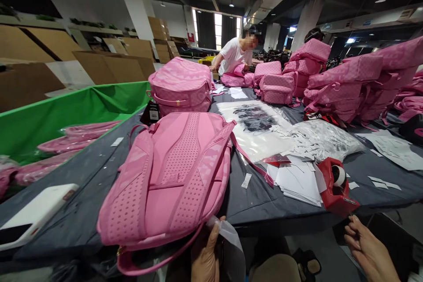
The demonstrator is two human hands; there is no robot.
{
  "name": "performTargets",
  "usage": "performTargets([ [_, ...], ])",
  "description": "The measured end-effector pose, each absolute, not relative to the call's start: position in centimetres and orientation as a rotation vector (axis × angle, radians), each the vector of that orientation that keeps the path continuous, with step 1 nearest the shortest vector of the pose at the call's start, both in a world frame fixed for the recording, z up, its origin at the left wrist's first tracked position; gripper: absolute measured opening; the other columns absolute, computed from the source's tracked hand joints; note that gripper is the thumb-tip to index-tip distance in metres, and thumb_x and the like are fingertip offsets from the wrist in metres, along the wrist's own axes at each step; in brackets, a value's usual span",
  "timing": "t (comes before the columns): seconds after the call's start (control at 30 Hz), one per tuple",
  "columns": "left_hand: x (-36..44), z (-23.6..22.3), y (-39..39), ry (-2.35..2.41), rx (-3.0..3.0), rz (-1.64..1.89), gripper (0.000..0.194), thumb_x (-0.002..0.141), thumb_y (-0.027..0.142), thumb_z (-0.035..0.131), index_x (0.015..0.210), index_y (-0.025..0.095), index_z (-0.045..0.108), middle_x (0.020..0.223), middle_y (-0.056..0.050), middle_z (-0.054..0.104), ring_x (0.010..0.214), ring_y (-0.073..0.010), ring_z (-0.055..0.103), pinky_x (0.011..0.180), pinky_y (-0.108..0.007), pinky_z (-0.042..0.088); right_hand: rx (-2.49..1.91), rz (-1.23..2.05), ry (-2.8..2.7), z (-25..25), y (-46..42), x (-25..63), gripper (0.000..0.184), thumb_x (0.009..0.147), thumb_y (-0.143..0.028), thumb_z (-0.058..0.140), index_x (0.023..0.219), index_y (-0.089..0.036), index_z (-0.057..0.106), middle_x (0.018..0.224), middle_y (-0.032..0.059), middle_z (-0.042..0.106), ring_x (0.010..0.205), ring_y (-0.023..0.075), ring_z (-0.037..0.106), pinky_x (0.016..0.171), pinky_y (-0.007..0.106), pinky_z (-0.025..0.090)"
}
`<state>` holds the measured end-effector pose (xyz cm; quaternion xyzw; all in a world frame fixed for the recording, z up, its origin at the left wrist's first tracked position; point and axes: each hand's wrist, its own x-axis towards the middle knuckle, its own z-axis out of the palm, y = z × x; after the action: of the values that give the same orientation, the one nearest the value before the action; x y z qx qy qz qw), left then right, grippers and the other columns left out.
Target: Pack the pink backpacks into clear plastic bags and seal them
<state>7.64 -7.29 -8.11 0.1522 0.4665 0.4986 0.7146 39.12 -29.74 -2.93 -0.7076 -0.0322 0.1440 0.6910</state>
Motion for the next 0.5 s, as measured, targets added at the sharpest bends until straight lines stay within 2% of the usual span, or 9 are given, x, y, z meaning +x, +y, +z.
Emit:
performTargets([
  [0.1, 7.6, -8.0, -7.7, 1.000, 0.358, 1.107, 0.062, 0.045, 0.046, 0.100, 0.095, 0.017, 0.078, 0.093, -0.007, 0.080, 0.095, -0.0280, 0.075, 0.086, -0.037, 0.062, -1.636, 0.484, -0.116, -4.4, -27.3, 37.4, 0.062, 0.059, -0.075, 0.079, 0.069, -0.026, 0.041, 0.051, -0.0094, 0.028, 0.038, 0.0076, 0.022, 0.032, 0.021, 0.021],
  [0.2, 7.9, -7.5, -8.5, 0.976, 0.456, 1.193, 0.055, 0.052, 0.051, 0.096, 0.091, 0.017, 0.077, 0.089, -0.007, 0.080, 0.090, -0.0257, 0.074, 0.092, -0.039, 0.057, -1.621, 0.760, -0.324, -4.8, -23.6, 33.6, 0.057, 0.064, -0.079, 0.073, 0.070, -0.029, 0.045, 0.049, -0.0077, 0.027, 0.037, 0.0106, 0.023, 0.030, 0.023, 0.023],
  [0.3, 8.4, -6.9, -8.4, 0.930, 0.529, 1.231, 0.054, 0.057, 0.055, 0.093, 0.090, 0.016, 0.076, 0.090, -0.009, 0.079, 0.088, -0.0254, 0.073, 0.091, -0.040, 0.055, -1.543, 0.966, -0.687, -2.7, -19.0, 29.1, 0.050, 0.073, -0.075, 0.070, 0.068, -0.029, 0.052, 0.050, -0.0038, 0.036, 0.041, 0.0135, 0.033, 0.036, 0.026, 0.035],
  [0.37, 8.5, -6.6, -8.1, 0.894, 0.550, 1.263, 0.054, 0.058, 0.055, 0.093, 0.089, 0.016, 0.075, 0.089, -0.009, 0.078, 0.086, -0.0250, 0.072, 0.089, -0.039, 0.054, -1.525, 1.014, -1.119, -0.4, -15.6, 26.3, 0.048, 0.077, -0.071, 0.070, 0.066, -0.026, 0.057, 0.056, -0.0004, 0.047, 0.049, 0.0142, 0.043, 0.042, 0.025, 0.040],
  [0.43, 8.4, -6.4, -8.0, 0.859, 0.572, 1.283, 0.052, 0.058, 0.056, 0.092, 0.087, 0.016, 0.074, 0.086, -0.009, 0.077, 0.084, -0.0242, 0.070, 0.086, -0.038, 0.053, -1.453, 1.014, -1.605, 1.6, -12.4, 23.9, 0.048, 0.083, -0.068, 0.064, 0.065, -0.024, 0.060, 0.059, 0.0013, 0.054, 0.053, 0.0147, 0.049, 0.047, 0.023, 0.042],
  [0.5, 8.4, -6.3, -8.0, 0.829, 0.611, 1.295, 0.050, 0.059, 0.056, 0.092, 0.084, 0.016, 0.074, 0.085, -0.008, 0.076, 0.082, -0.0236, 0.068, 0.084, -0.037, 0.052, -1.414, 0.883, -1.913, 2.5, -9.7, 22.4, 0.047, 0.089, -0.065, 0.056, 0.068, -0.024, 0.062, 0.058, 0.0009, 0.058, 0.052, 0.0142, 0.051, 0.050, 0.023, 0.042],
])
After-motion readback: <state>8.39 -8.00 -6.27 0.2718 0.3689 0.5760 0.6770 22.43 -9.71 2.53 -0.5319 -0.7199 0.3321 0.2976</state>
